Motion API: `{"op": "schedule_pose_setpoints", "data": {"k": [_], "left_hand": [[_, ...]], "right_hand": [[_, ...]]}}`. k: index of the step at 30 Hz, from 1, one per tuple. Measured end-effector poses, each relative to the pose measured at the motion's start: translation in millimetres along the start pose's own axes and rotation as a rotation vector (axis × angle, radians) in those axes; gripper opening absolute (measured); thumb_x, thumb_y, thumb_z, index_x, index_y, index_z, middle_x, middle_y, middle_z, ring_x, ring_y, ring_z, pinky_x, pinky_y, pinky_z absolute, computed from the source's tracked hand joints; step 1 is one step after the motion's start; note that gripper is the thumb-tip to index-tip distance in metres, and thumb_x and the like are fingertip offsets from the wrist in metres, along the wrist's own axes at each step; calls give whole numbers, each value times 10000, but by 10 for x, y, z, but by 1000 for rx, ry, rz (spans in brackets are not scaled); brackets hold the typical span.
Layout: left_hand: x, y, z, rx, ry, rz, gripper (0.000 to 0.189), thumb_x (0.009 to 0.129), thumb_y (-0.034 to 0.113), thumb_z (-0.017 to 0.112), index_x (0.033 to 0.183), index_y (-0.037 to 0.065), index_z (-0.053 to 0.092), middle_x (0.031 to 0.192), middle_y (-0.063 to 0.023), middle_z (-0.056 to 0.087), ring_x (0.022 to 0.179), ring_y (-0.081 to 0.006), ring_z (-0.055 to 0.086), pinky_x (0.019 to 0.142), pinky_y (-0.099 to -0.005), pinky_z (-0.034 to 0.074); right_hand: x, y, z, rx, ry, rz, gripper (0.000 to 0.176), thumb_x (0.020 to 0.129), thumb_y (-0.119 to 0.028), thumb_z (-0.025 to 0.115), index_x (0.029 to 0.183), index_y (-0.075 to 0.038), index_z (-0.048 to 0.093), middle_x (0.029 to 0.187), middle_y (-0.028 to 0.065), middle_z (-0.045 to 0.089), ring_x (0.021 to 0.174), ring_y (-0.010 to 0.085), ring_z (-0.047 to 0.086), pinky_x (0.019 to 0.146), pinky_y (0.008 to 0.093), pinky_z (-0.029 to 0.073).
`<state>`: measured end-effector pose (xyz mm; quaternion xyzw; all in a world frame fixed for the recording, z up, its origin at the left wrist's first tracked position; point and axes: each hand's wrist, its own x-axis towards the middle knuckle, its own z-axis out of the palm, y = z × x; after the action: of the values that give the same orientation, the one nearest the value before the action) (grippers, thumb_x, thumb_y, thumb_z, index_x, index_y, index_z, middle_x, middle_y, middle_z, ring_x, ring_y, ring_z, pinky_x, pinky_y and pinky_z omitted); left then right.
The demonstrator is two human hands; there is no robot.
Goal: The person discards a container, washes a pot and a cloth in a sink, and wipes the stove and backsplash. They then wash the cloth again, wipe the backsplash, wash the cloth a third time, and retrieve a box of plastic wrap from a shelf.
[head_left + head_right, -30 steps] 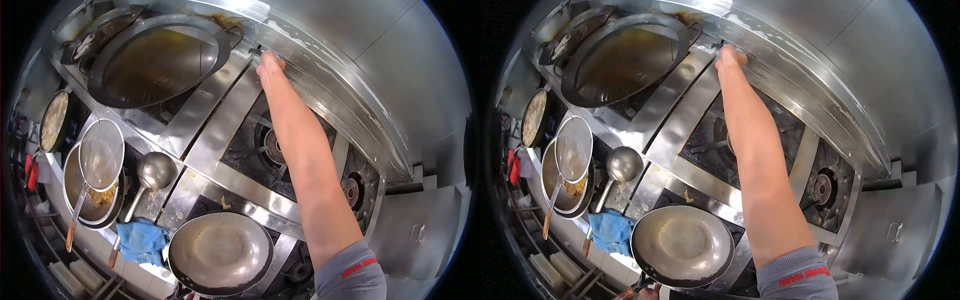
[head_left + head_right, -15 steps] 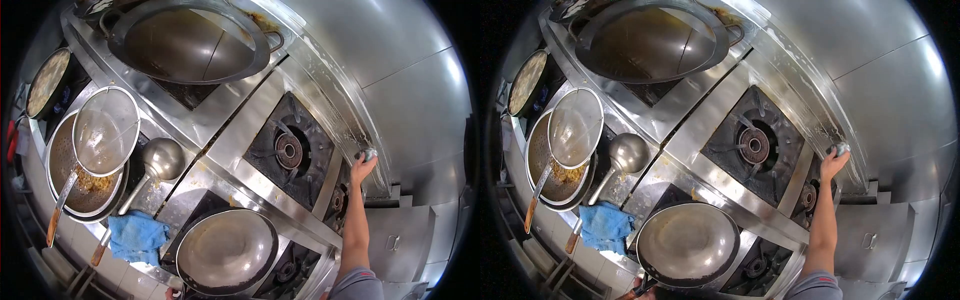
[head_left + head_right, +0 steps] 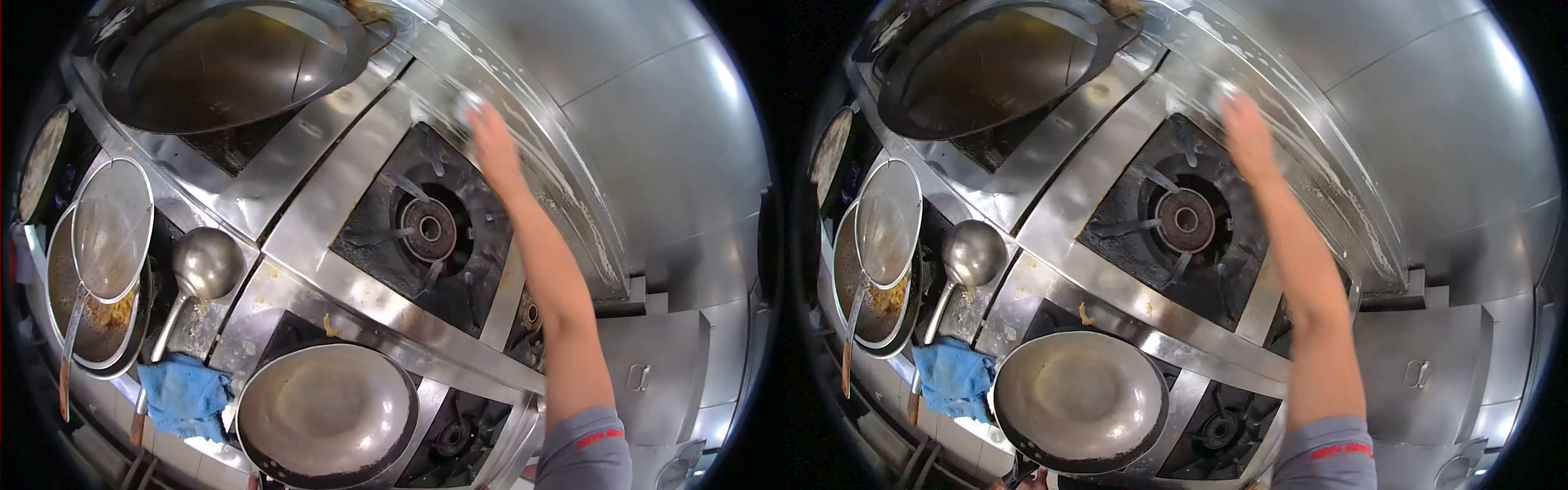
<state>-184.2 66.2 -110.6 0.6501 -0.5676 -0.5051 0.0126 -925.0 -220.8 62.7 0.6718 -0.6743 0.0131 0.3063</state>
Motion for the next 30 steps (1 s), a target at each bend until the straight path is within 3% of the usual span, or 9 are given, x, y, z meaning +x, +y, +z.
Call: {"op": "schedule_pose_setpoints", "data": {"k": [5,10,14,18,22,26,28,29,30], "left_hand": [[59,-32,-74,-11,-11,-38,324,836,180,669,1083,-16,595,1086,-186,607,1021,-315,539,879,-408,443],[32,15,-71,9,-9,-43,316,827,163,679,1075,-14,597,1075,-180,609,1010,-306,543,869,-403,449],[-1,61,-9,27,-6,-30,310,819,150,686,1069,-12,599,1066,-174,611,1001,-298,546,861,-399,454],[14,66,-32,20,-9,-24,305,812,136,694,1062,-10,601,1057,-169,613,992,-291,549,854,-394,459],[53,-12,-121,8,-10,-24,300,805,123,702,1056,-8,603,1049,-164,615,983,-284,552,846,-390,464],[94,-35,-213,18,-23,-28,297,797,109,710,1049,-7,605,1040,-159,617,974,-276,555,838,-386,469],[93,-46,-245,32,-27,-27,296,793,102,714,1046,-6,606,1035,-156,618,970,-273,557,835,-384,471],[94,-43,-264,40,-27,-18,295,791,99,716,1045,-5,606,1033,-155,618,967,-271,558,833,-383,473],[92,-37,-274,46,-25,-10,294,790,96,718,1043,-5,607,1031,-153,619,965,-269,559,831,-381,474]], "right_hand": [[-1525,315,-817,-45,-122,352,589,671,108,507,1246,-21,527,1190,230,511,1113,423,500,952,465,419],[-500,299,-333,-41,-14,138,537,726,54,569,1253,-37,520,1165,233,512,1068,414,528,891,440,459],[836,-196,331,43,177,-97,350,721,38,549,1069,1,555,1028,194,540,951,374,549,791,433,489],[734,-67,348,107,-102,-93,290,718,14,556,1005,-16,582,953,195,588,920,371,570,766,447,489],[-904,506,3,222,-328,279,375,691,0,546,1059,-28,612,925,246,609,892,423,583,802,486,467],[-1476,497,-223,306,-222,505,422,681,20,500,1092,24,597,991,280,615,947,458,575,848,477,460],[-1043,281,-28,364,-158,512,434,677,15,512,1102,24,595,1010,280,611,957,459,575,847,470,462],[-768,210,168,326,-67,354,432,673,12,529,1098,15,604,1013,278,614,947,446,585,828,465,464],[-327,-39,151,430,-158,415,405,724,0,526,1121,9,603,927,265,628,825,385,630,741,452,484]]}}
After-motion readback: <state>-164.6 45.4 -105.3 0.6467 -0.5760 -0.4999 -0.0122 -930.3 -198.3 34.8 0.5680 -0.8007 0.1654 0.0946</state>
